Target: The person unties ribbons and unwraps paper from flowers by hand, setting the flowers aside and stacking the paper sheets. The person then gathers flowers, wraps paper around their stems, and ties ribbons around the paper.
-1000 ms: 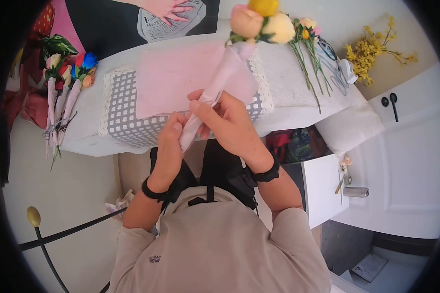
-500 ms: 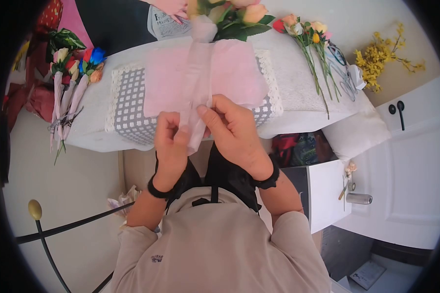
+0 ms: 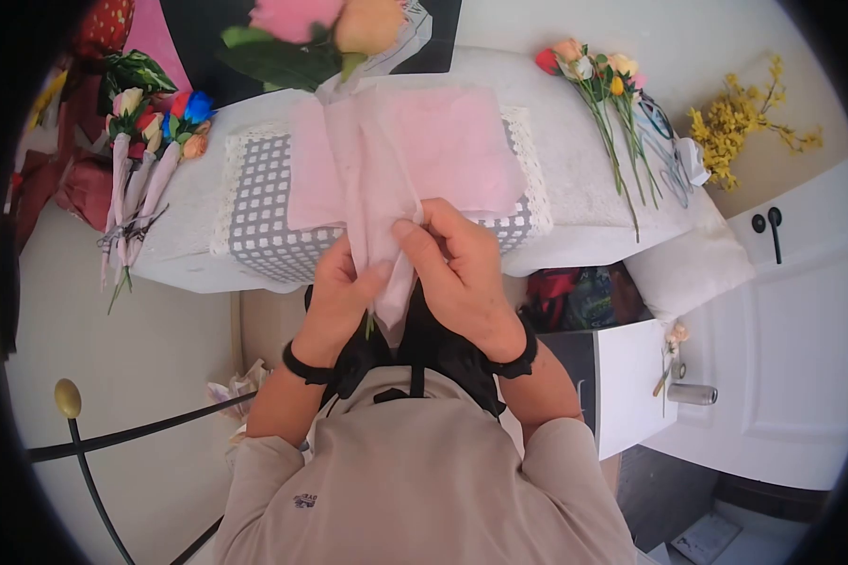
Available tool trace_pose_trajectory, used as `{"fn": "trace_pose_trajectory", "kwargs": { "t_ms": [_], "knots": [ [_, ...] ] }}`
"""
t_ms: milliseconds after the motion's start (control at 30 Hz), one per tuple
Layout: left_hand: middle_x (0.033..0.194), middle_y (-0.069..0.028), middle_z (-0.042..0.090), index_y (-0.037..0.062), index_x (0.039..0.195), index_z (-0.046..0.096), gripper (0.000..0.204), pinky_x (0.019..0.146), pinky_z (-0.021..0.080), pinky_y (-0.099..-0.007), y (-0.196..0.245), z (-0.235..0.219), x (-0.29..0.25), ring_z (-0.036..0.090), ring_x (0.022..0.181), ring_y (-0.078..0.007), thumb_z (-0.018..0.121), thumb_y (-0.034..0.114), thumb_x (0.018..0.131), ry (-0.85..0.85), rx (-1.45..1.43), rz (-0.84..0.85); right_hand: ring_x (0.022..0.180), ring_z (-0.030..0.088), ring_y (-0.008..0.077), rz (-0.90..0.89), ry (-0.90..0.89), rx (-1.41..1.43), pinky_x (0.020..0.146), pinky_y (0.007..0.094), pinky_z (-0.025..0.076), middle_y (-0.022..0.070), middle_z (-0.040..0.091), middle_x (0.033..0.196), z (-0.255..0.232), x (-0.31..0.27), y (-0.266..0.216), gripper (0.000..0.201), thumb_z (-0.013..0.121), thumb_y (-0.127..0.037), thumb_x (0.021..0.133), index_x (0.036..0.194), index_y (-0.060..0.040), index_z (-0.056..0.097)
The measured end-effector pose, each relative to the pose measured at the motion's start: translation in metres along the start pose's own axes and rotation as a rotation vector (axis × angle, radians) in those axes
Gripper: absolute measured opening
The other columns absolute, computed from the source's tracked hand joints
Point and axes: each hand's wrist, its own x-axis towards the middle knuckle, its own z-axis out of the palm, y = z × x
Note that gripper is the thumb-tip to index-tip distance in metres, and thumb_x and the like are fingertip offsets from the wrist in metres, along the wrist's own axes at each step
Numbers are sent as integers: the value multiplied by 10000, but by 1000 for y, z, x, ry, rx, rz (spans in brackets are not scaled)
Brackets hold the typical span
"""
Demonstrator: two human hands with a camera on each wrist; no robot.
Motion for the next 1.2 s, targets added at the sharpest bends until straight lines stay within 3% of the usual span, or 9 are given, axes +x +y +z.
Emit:
{"fn": "trace_pose_trajectory", "kwargs": {
  "t_ms": [233, 300, 433, 500, 633, 700, 933, 1033, 1200],
  "knots": [
    [1172, -41, 671, -25, 1386, 573, 394, 889, 500, -261, 2, 9, -2, 615, 1000, -88, 551, 39, 998, 181, -64, 29, 623, 574, 71, -86, 10, -95, 578, 247, 436, 20, 634, 709, 2, -3, -11, 112, 646, -87, 1032, 1027, 19, 681],
    [1051, -27, 639, -22, 1179, 566, 197, 783, 487, -248, -5, 14, 1, 561, 913, -62, 555, 14, 985, 275, 51, 154, 625, 576, 70, -108, 58, -93, 580, 250, 446, 27, 630, 706, 3, -2, -13, 95, 649, -66, 1024, 1028, 23, 681],
    [992, -15, 594, -16, 1096, 538, 114, 770, 464, -245, 1, -3, 6, 517, 875, -72, 526, 36, 995, 307, 255, 134, 629, 581, 74, -105, 107, 21, 584, 251, 458, 37, 642, 736, 0, -9, -15, 74, 661, -41, 1011, 1030, 27, 682],
    [940, -17, 548, -6, 1063, 518, 94, 751, 450, -253, -2, -9, 8, 456, 825, -85, 515, 69, 1007, 343, 574, 334, 656, 588, 73, -100, 86, -12, 601, 239, 467, 29, 653, 774, 0, -13, -13, 68, 658, -14, 1009, 1048, 34, 684],
    [925, -19, 531, -2, 1079, 517, 114, 754, 456, -266, -6, 9, 4, 421, 791, -94, 523, 85, 1007, 351, 307, 243, 703, 584, 55, -213, 1, -135, 629, 219, 463, 8, 664, 816, 0, -9, -13, 84, 648, -7, 1017, 1072, 47, 681],
    [899, -18, 533, -7, 1087, 518, 134, 747, 465, -282, -8, 15, 7, 434, 795, -98, 528, 108, 1020, 470, 153, 358, 737, 566, 37, -179, 81, -13, 646, 210, 447, -11, 661, 827, 3, -10, -19, 89, 641, 3, 1019, 1083, 54, 675],
    [959, -25, 590, -15, 1109, 526, 145, 753, 463, -278, 4, 1, 7, 479, 850, -75, 555, 107, 1035, 349, 182, 285, 741, 515, 28, -181, 158, 33, 667, 205, 418, -21, 657, 862, -5, -13, -10, 127, 626, -26, 1031, 1118, 56, 672],
    [1109, -48, 656, -29, 1185, 554, 183, 930, 483, -278, -4, -9, 6, 592, 1019, -106, 509, 48, 1025, 338, 214, 116, 763, 506, 26, -175, 190, 96, 686, 205, 412, -20, 657, 877, -7, -15, -8, 155, 621, -36, 1031, 1142, 59, 673],
    [1088, -41, 626, -24, 1178, 533, 204, 900, 468, -260, -8, -11, 8, 549, 959, -78, 445, 7, 998, 413, 410, 364, 814, 533, 46, -210, 189, 32, 737, 211, 433, 7, 680, 918, -3, -18, -15, 190, 608, -25, 1022, 1174, 67, 674]
  ]
}}
